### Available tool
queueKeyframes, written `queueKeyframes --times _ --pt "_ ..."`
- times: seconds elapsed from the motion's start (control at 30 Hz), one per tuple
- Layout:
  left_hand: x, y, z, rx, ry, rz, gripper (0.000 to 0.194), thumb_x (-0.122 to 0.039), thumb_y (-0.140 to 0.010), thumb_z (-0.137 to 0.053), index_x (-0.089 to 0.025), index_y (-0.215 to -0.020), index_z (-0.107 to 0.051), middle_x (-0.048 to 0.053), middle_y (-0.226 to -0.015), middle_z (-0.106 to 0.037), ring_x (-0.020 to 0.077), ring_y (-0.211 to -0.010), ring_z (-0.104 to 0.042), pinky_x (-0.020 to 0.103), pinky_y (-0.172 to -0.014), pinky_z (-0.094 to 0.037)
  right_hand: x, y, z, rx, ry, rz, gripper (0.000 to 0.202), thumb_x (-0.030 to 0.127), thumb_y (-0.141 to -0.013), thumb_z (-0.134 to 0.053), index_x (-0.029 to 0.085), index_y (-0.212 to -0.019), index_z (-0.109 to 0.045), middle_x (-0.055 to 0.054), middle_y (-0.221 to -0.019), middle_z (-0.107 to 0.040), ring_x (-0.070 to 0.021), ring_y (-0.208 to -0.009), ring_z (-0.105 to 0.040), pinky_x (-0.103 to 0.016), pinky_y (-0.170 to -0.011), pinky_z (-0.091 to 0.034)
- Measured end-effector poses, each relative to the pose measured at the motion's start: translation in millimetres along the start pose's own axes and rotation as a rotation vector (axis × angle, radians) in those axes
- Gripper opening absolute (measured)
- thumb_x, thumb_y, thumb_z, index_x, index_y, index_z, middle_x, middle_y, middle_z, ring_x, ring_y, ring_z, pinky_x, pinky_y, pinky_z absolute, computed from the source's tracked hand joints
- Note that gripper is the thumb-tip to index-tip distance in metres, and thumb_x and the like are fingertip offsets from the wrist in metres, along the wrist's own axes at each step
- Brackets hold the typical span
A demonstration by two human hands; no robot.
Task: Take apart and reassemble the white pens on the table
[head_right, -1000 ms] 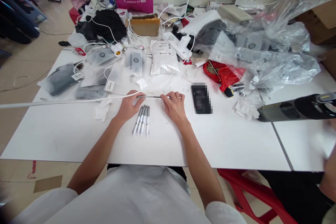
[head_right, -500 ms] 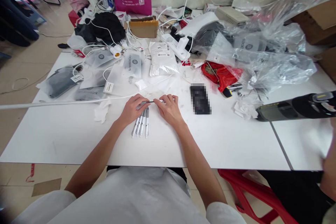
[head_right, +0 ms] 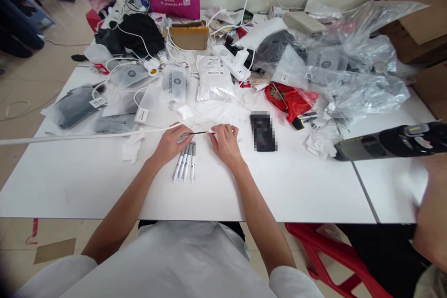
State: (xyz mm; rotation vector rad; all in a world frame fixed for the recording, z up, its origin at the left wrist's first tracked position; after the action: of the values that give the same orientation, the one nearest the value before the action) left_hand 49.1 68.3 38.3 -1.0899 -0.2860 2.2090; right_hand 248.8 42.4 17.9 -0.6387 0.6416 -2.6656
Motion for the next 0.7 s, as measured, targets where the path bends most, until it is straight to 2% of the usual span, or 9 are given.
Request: queueKeyframes --times 0.2,0.4,0.5,0.6,0.7 --pt "3.2 0.2 2.9 -0.017 -0.018 0.024 0.02 -0.035 -0.11 -0.058 -0.023 -0.108 -0.073 0.006 -0.099 -0.075 0.0219 -0.096 -0.066 0.038 -0.097 -0.049 -2.6 0.7 6.1 -0.066 -0.005 0.013 0.01 0.025 -0.109 -0.053 0.02 -0.119 -0.054 -0.011 -0.11 -0.074 -0.0265 -0.099 -0.061 -0.044 -0.095 -0.039" --pt "-1.2 1.1 -1.9 0.036 -0.064 -0.03 0.021 -0.036 -0.111 -0.058 -0.022 -0.109 -0.073 0.005 -0.098 -0.078 0.0219 -0.095 -0.069 0.041 -0.1 -0.046 5.7 0.9 4.9 0.044 -0.031 0.081 0.015 0.031 -0.11 -0.058 0.025 -0.116 -0.07 -0.009 -0.111 -0.076 -0.0238 -0.098 -0.065 -0.041 -0.089 -0.046" --pt "-2.2 2.9 -5.6 0.034 -0.09 -0.052 0.022 -0.037 -0.112 -0.058 -0.022 -0.115 -0.074 0.006 -0.1 -0.079 0.0226 -0.098 -0.071 0.042 -0.101 -0.046 14.4 -0.8 12.2 0.064 -0.164 0.058 0.02 0.034 -0.109 -0.06 0.027 -0.12 -0.075 -0.01 -0.119 -0.072 -0.0194 -0.091 -0.067 -0.035 -0.08 -0.054" --pt "-5.7 4.9 -8.6 0.019 -0.062 -0.074 0.026 -0.036 -0.112 -0.057 -0.023 -0.128 -0.073 0.007 -0.105 -0.08 0.0229 -0.1 -0.072 0.041 -0.098 -0.05 26.5 -7.6 25.2 0.112 -0.336 0.056 0.025 0.03 -0.11 -0.056 0.028 -0.127 -0.074 -0.012 -0.129 -0.066 -0.0192 -0.095 -0.07 -0.035 -0.08 -0.059" --pt "-11.4 6.1 -11.0 0.026 0.06 -0.04 0.029 -0.033 -0.114 -0.052 -0.023 -0.134 -0.071 0.008 -0.111 -0.079 0.0225 -0.1 -0.071 0.04 -0.096 -0.053 34.2 -21.5 40.8 0.193 -0.479 0.005 0.032 0.031 -0.107 -0.061 0.028 -0.138 -0.067 -0.01 -0.12 -0.072 -0.022 -0.1 -0.072 -0.038 -0.085 -0.062"
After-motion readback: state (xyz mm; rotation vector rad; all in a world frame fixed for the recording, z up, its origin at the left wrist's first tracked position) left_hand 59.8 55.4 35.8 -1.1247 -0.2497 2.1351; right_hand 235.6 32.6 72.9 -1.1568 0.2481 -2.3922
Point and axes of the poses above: each hand's wrist, its own y-axis away from the middle knuckle, its own z-axis out of the back of the hand, x = y × z, the point moved 7 cm from there along -y, towards the middle knuckle
